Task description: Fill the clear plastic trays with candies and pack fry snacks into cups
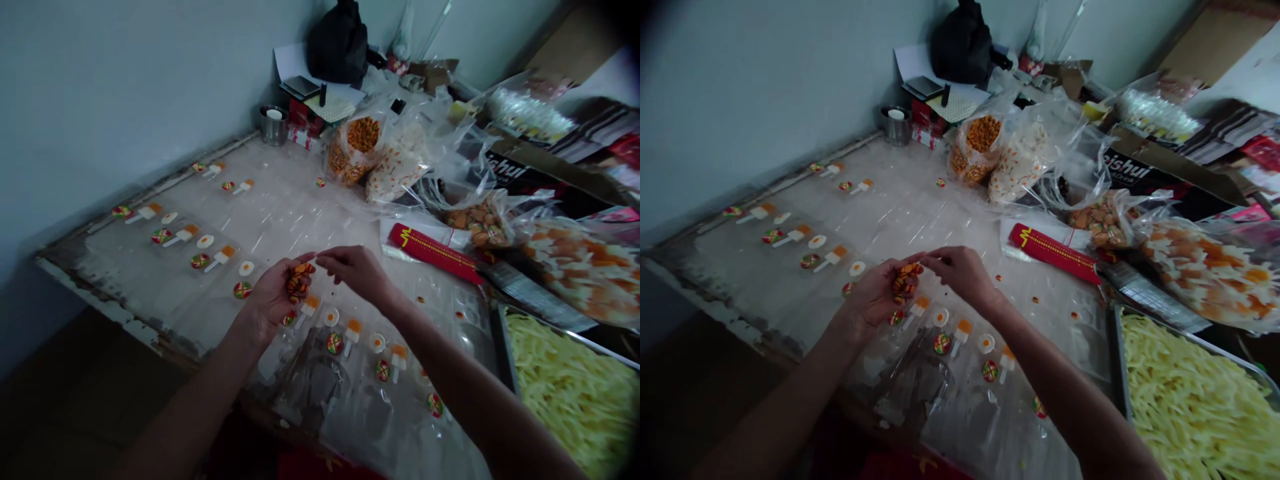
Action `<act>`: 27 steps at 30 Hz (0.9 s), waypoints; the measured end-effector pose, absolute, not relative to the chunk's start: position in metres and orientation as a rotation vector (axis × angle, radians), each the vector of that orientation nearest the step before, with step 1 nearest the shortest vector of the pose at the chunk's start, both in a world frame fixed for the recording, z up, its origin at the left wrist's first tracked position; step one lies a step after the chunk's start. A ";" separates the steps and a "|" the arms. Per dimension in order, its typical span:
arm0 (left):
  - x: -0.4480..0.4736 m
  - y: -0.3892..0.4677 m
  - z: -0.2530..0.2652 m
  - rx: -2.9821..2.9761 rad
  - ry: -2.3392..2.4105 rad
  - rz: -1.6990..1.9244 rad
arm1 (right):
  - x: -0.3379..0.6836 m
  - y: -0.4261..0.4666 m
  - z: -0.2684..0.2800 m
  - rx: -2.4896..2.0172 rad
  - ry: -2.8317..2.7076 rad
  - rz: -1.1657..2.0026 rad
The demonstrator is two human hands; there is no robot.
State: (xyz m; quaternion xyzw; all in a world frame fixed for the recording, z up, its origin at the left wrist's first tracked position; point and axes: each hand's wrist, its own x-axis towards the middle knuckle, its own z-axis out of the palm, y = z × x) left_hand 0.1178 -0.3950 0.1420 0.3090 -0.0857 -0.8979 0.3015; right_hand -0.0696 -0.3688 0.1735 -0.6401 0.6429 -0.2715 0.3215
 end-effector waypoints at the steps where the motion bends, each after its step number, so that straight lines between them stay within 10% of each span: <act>1: 0.115 -0.394 0.141 0.831 -0.216 -2.387 | -0.062 -0.364 0.170 -1.661 1.648 -0.761; 15: 0.119 -0.411 0.154 0.893 -0.116 -2.219 | -0.070 -0.410 0.151 -1.421 1.690 -1.104; 27: 0.152 -0.420 0.151 0.746 0.000 -2.203 | -0.062 -0.456 0.121 -2.166 1.969 -0.445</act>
